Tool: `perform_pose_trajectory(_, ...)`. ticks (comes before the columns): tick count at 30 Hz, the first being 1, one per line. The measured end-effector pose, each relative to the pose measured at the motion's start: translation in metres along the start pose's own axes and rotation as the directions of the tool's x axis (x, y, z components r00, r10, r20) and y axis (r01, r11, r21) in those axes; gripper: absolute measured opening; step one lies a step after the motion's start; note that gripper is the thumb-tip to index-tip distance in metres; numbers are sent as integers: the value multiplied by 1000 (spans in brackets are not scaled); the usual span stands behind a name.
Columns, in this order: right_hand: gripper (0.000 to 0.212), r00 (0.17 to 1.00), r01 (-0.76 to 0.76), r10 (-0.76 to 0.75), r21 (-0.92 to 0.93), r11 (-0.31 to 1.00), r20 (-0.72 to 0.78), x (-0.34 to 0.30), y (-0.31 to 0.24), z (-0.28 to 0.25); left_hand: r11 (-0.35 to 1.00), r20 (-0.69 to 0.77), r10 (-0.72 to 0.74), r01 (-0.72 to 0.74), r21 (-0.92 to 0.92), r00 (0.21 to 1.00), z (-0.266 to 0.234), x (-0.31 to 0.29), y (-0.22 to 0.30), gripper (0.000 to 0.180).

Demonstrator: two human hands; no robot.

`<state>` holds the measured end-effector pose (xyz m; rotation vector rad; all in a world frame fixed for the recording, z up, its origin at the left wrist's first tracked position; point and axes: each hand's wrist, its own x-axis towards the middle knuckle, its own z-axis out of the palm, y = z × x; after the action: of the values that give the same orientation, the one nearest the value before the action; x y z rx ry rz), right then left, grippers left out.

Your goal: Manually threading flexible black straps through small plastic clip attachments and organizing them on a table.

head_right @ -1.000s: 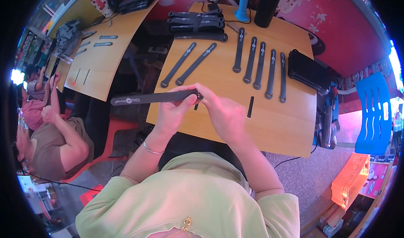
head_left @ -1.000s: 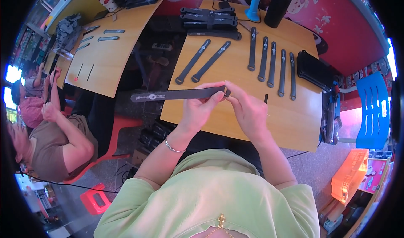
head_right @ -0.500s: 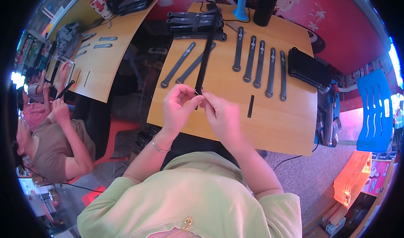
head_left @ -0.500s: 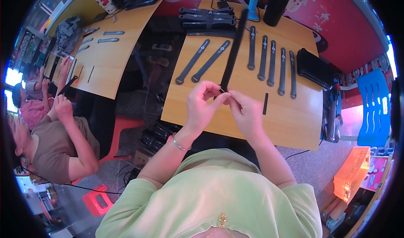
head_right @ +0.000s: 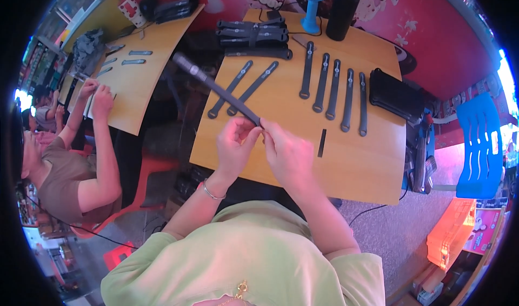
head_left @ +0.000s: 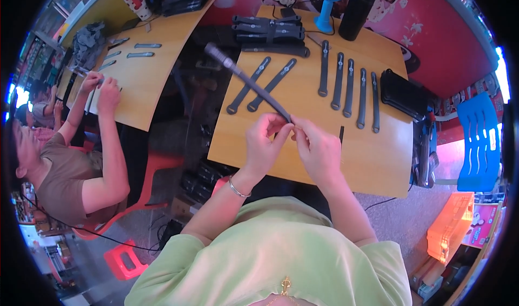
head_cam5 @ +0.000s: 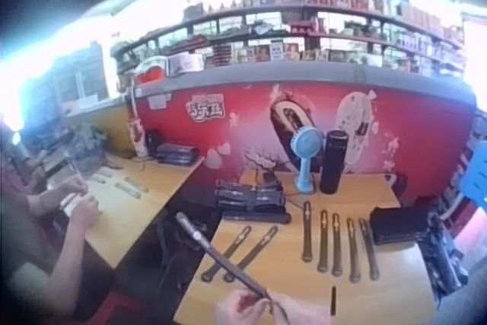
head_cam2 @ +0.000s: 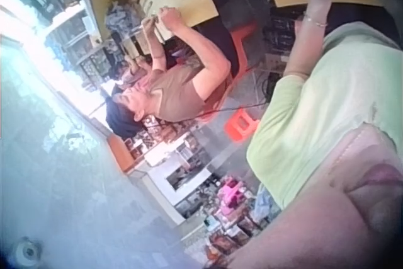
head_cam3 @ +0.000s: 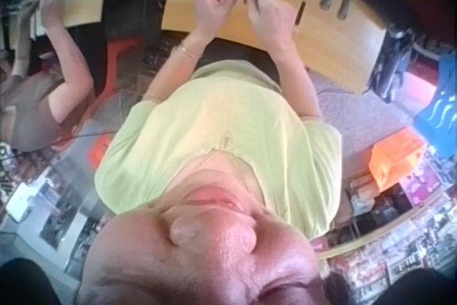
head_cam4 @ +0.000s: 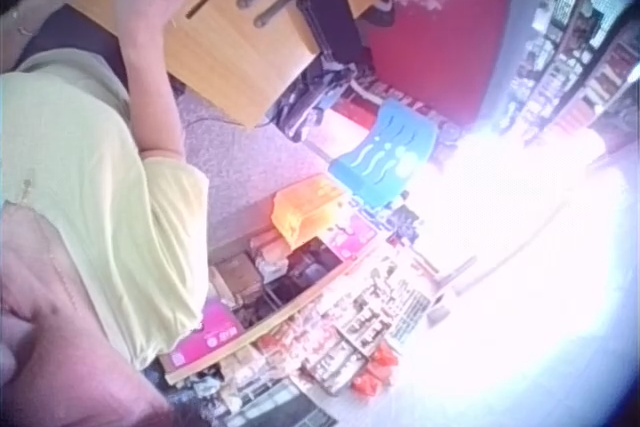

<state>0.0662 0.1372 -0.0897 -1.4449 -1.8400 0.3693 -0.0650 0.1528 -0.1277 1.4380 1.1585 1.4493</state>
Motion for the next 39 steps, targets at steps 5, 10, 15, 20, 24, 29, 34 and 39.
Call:
perform_pose_trajectory(5,24,1000,11,-9,71,997,-16,-2,5,6,996,-50,55,-58,-63,997,5,0,-5,16)
perform_pose_trajectory(10,24,999,12,-9,83,996,-44,-5,3,8,997,-20,13,-15,-71,1000,1,-1,-9,12)
perform_pose_trajectory(15,22,999,-1,4,69,998,-46,-5,7,8,966,63,188,-196,166,980,0,3,-4,9)
perform_pose_trajectory(20,17,999,-14,16,46,999,-38,-6,12,12,884,127,342,-365,293,931,-2,9,-1,9)
perform_pose_trajectory(24,16,997,-29,33,56,998,-63,-7,14,14,880,172,334,-372,296,927,0,12,1,9)
perform_pose_trajectory(29,14,991,52,-33,144,988,-129,-2,14,15,850,135,395,-417,323,909,-2,14,4,12)
perform_pose_trajectory(34,14,980,134,-121,76,988,-158,9,15,9,796,144,482,-501,340,864,-2,25,13,14)
perform_pose_trajectory(39,13,978,153,-139,78,985,-158,10,13,7,816,178,431,-467,340,884,-8,25,25,13)
